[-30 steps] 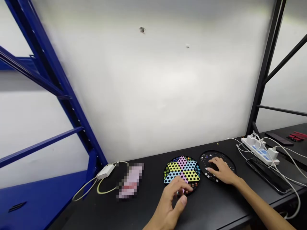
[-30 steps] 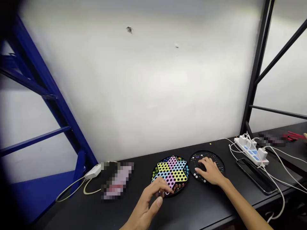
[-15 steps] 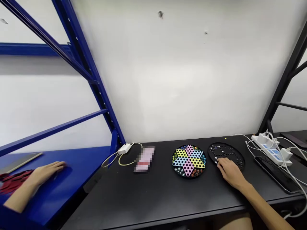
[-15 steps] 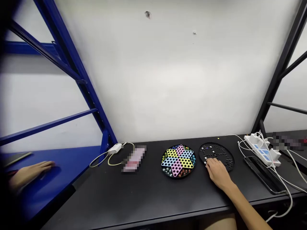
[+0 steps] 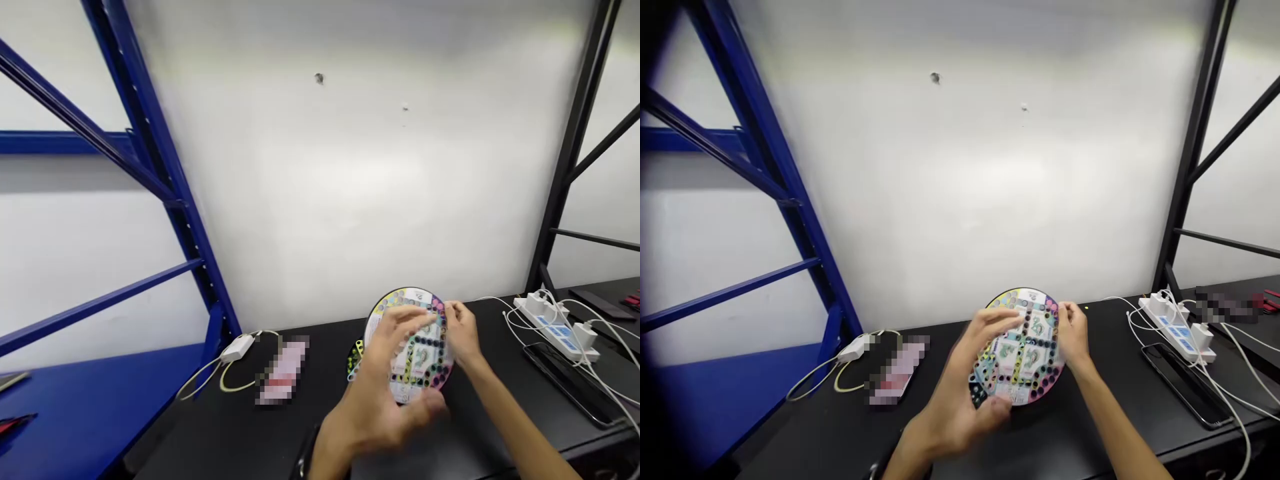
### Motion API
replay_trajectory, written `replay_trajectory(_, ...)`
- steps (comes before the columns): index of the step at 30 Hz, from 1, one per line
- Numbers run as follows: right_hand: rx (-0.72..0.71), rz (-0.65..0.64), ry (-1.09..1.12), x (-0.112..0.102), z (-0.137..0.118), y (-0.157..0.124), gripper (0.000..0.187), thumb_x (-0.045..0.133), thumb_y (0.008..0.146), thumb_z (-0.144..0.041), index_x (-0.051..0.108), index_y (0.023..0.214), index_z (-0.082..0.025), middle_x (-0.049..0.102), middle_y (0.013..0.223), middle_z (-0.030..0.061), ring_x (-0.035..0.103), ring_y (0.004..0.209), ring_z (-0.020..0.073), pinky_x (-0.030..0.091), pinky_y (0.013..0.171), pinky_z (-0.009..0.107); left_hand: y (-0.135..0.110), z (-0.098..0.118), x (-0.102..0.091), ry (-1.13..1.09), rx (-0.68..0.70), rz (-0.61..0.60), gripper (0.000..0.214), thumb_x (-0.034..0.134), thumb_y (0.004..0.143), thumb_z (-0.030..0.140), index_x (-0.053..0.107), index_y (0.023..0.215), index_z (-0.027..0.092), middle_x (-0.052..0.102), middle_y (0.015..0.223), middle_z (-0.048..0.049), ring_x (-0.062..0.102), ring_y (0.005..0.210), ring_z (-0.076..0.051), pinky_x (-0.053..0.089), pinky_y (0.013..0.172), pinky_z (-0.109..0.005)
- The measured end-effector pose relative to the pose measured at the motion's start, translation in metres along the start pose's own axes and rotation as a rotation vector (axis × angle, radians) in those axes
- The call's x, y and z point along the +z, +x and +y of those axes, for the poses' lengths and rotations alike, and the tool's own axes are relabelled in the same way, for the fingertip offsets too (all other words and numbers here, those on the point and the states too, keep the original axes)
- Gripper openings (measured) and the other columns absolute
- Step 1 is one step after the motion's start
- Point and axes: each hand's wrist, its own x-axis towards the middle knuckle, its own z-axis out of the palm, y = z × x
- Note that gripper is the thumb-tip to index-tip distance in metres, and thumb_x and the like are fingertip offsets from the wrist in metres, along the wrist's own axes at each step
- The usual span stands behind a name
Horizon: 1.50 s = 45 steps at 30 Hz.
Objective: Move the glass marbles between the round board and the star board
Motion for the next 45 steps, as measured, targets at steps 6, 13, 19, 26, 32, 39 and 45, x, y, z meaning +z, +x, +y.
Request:
replay_trajectory(6,0.191,-0.392,-0.185,0.059,0.059,-0.003,0.027,0.050,0.082,-0.043,0.060,0.076,-0.019,0.065,0.070,0.0032,0.060,0.067,0.0185,0.046,0.063,0.029,0.063,-0.101,-0.009,0.335,-0.533,-0.091,0.064,0.061,0.078,0.052,0.052,0.133,0.021,0.054,0.136,-0.0114,0.050,0.128,-0.033,0.040,0.108,-0.049)
replay_trajectory(13,0.038,-0.464,-0.612,0.075,0.078,-0.003,0.028,0.048,0.088,-0.032,0.065,0.105,-0.018,0.065,0.112,0.0106,0.059,0.109,0.0234,0.045,0.091,0.032,0.015,-0.160,0.009,0.227,-0.712,-0.295,0.055,0.051,0.083,0.050,0.058,0.128,0.018,0.064,0.127,-0.0106,0.064,0.107,-0.026,0.049,0.094,-0.037)
replay_trajectory(19,-0.078,-0.628,-0.725,0.068,0.073,-0.016,0.044,0.041,0.093,-0.044,0.059,0.128,-0.026,0.060,0.131,0.0077,0.050,0.122,0.0274,0.036,0.102,0.044,0.026,-0.154,0.015,0.355,-0.693,-0.269,0.044,0.043,0.090,0.041,0.062,0.123,0.021,0.067,0.121,-0.0076,0.060,0.115,-0.026,0.047,0.097,-0.038)
replay_trajectory(26,-0.144,-0.980,-0.830,0.052,0.053,-0.025,0.089,0.048,0.081,-0.072,0.028,0.155,-0.028,0.013,0.164,0.0018,0.014,0.148,0.0351,0.013,0.116,0.051,0.006,-0.142,0.022,0.336,-0.519,-0.544,0.090,0.056,0.079,0.068,0.029,0.154,0.024,0.023,0.163,-0.0077,0.025,0.147,-0.033,0.022,0.120,-0.049)
replay_trajectory(32,-0.081,-0.952,-0.814,0.050,0.049,-0.029,0.088,0.051,0.079,-0.071,0.030,0.154,-0.029,0.016,0.163,-0.0005,0.016,0.149,0.0321,0.014,0.119,0.045,0.005,-0.131,0.022,0.344,-0.524,-0.562,0.092,0.049,0.082,0.072,0.022,0.156,0.023,0.014,0.164,-0.0070,0.017,0.150,-0.033,0.013,0.122,-0.053)
replay_trajectory(39,-0.086,-0.826,-0.733,0.049,0.057,-0.034,0.066,0.048,0.086,-0.056,0.049,0.144,-0.024,0.035,0.157,0.0022,0.032,0.143,0.0266,0.022,0.118,0.041,0.001,-0.133,0.023,0.305,-0.544,-0.530,0.092,0.051,0.080,0.072,0.026,0.155,0.025,0.017,0.164,-0.0068,0.018,0.150,-0.031,0.012,0.122,-0.054)
replay_trajectory(45,-0.119,-0.734,-0.665,0.049,0.066,-0.034,0.054,0.046,0.087,-0.048,0.058,0.135,-0.024,0.045,0.151,0.0041,0.040,0.139,0.0259,0.029,0.115,0.044,-0.001,-0.134,0.022,0.277,-0.568,-0.460,0.088,0.057,0.080,0.063,0.031,0.153,0.022,0.022,0.163,-0.0084,0.022,0.149,-0.032,0.016,0.123,-0.051)
